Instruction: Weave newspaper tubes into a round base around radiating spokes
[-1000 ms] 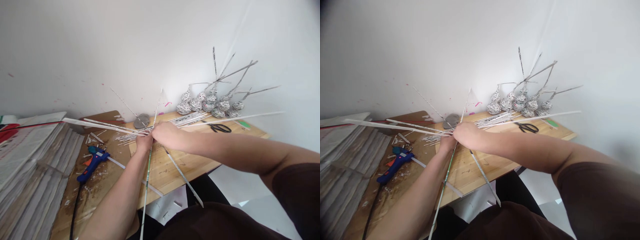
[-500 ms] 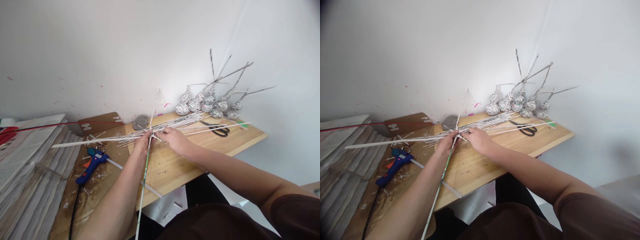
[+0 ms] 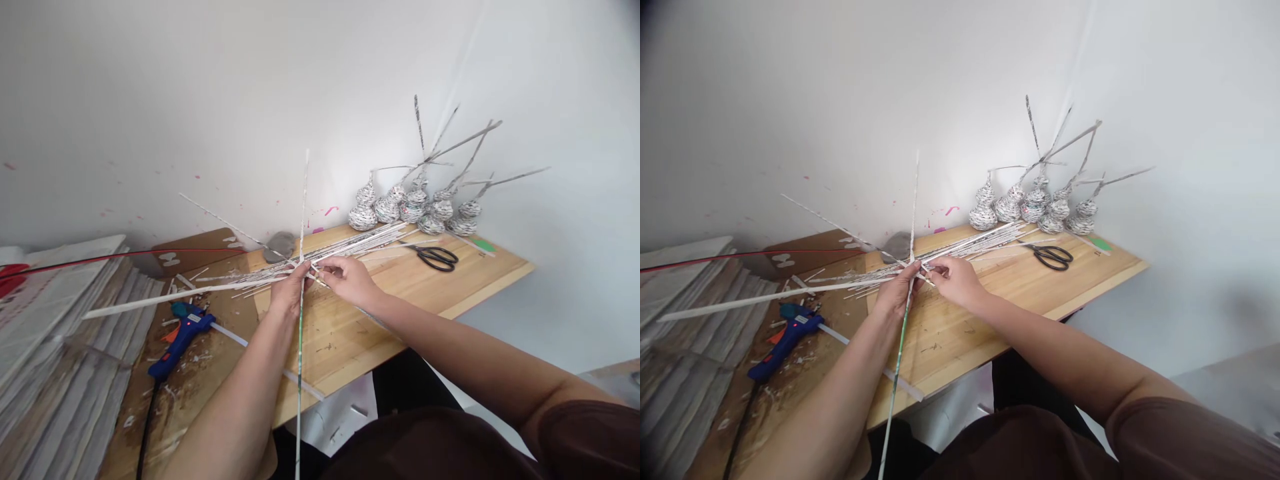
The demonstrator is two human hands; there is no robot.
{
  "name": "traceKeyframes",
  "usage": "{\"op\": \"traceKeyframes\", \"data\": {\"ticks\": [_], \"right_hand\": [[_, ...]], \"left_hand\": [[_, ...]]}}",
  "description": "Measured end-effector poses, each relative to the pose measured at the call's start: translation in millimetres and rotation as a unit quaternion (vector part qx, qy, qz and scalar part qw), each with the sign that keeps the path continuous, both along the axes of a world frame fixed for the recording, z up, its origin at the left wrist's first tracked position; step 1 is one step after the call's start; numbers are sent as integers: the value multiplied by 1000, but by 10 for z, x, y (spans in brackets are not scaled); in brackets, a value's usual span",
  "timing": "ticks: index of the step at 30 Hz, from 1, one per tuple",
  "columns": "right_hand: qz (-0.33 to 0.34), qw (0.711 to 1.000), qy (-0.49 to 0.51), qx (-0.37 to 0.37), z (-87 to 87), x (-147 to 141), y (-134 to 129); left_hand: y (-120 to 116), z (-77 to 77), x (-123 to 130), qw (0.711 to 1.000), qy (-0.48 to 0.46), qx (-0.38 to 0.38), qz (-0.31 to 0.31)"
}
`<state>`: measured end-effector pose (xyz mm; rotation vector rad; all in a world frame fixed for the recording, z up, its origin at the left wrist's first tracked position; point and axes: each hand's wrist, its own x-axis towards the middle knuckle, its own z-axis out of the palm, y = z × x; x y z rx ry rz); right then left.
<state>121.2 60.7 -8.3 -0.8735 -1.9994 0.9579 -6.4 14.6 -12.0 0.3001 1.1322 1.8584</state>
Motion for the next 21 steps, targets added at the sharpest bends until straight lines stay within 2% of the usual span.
{"op": "traceKeyframes", "data": {"ticks": [3, 5, 7, 11, 13, 18, 21], "right_hand": [[6, 995, 68, -69, -40, -86, 64], [3, 995, 72, -69, -56, -105, 96], [-17, 998, 49, -31, -50, -97, 108], [-109, 988, -26, 103, 24, -53, 86], [-118, 984, -51, 120, 60, -34, 74], [-2, 998, -55, 19, 52, -28, 103], [58, 995, 1, -82, 10, -64, 140]], "left_hand": [[-27, 32, 37, 1000, -4, -15, -2], [-37, 45, 57, 1000, -6, -18, -3], [-42, 52, 71, 1000, -7, -13, -2], [-41, 45, 84, 1000, -2, 2, -3], [-37, 28, 82, 1000, 7, 7, -4], [-24, -4, 74, 1000, 24, -2, 5], [-21, 18, 79, 1000, 11, -10, 16]]}}
